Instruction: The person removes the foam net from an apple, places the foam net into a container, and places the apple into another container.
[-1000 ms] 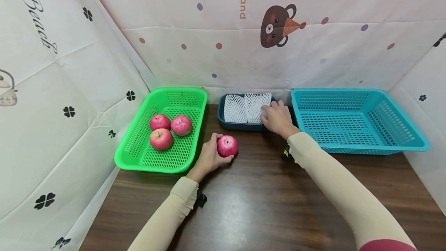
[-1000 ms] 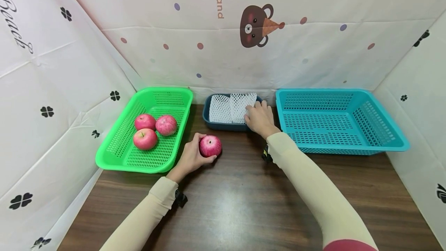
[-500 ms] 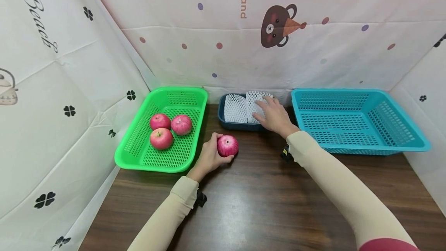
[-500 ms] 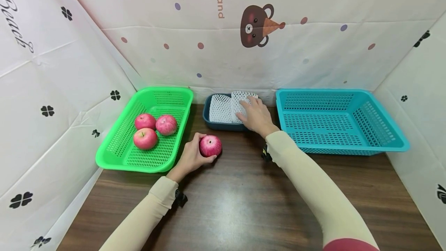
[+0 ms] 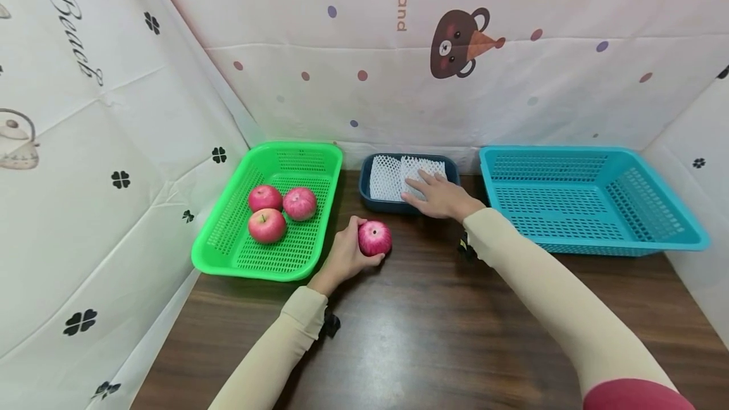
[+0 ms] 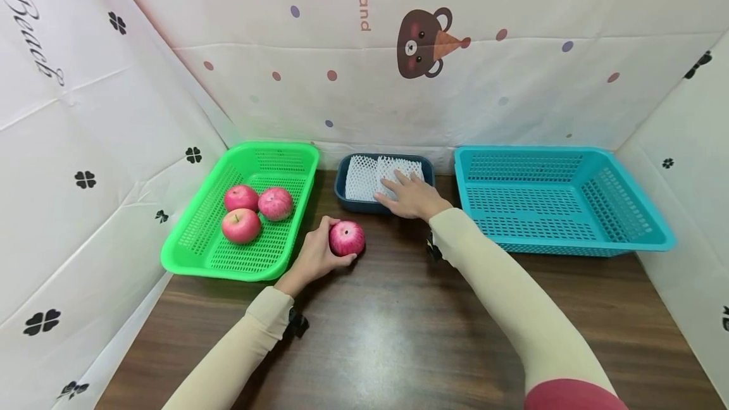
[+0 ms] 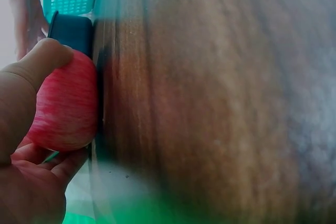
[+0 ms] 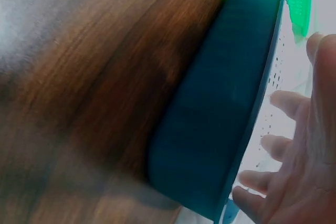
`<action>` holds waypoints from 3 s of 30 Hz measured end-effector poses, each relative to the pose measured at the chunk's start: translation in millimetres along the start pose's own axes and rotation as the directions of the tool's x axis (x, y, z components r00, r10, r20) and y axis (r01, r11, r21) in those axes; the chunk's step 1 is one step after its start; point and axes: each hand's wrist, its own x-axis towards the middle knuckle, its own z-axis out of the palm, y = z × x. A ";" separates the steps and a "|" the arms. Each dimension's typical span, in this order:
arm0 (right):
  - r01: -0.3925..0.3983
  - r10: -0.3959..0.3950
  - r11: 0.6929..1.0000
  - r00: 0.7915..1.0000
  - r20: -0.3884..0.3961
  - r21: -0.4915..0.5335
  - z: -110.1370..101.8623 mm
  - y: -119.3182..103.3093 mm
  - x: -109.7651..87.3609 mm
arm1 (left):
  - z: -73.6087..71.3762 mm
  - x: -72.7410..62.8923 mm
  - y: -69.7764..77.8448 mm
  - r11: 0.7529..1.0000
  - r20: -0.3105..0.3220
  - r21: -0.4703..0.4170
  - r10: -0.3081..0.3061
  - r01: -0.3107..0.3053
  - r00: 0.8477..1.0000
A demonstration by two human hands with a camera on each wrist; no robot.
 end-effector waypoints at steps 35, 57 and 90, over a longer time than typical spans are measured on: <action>0.000 0.000 1.000 0.988 0.157 0.005 -3.7 5.8 7.1 | -21.8 23.6 48.3 0.937 0.199 0.342 -0.147 0.072 0.969; 0.243 -0.236 0.969 0.963 -0.127 0.040 6.9 -3.0 -7.8 | -43.2 56.5 65.5 0.914 0.320 0.406 -0.145 0.002 0.936; 0.535 -0.459 0.839 0.796 -0.394 0.102 23.9 -52.5 -0.1 | -125.5 59.6 55.0 0.976 0.256 0.210 0.000 -0.055 0.967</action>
